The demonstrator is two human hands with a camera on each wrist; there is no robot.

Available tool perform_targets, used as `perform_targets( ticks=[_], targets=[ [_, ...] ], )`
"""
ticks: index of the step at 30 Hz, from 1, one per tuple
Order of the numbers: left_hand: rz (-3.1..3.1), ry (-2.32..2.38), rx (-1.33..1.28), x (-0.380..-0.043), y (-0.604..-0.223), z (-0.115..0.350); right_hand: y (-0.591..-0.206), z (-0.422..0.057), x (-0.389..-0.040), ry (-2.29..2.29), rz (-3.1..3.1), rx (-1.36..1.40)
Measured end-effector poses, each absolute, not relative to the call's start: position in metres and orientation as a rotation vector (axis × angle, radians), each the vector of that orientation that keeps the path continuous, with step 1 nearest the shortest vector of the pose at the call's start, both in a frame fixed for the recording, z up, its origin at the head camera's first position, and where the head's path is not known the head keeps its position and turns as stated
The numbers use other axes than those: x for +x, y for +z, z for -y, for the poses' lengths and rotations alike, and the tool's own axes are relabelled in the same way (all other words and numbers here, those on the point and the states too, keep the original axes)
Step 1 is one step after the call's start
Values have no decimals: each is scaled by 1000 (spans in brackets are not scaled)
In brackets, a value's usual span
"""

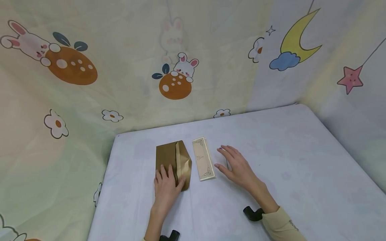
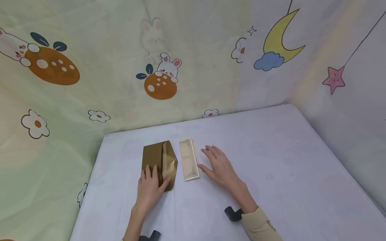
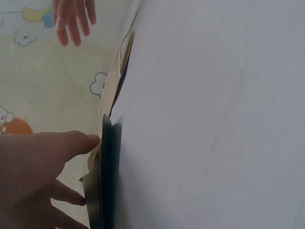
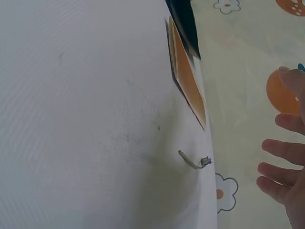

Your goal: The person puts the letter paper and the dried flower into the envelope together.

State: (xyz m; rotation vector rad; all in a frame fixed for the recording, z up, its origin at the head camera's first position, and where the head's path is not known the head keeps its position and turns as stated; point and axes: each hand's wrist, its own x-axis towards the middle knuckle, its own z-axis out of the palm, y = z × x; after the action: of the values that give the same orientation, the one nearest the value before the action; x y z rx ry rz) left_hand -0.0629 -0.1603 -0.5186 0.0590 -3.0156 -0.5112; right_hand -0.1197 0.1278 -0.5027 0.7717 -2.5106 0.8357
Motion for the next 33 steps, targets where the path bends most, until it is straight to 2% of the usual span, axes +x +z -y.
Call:
perform_targets(
  ticks=[33],
  targets=[
    [2964,-623,125,-63,-520,159,-506,-101,-114,905,2534,905]
  ],
)
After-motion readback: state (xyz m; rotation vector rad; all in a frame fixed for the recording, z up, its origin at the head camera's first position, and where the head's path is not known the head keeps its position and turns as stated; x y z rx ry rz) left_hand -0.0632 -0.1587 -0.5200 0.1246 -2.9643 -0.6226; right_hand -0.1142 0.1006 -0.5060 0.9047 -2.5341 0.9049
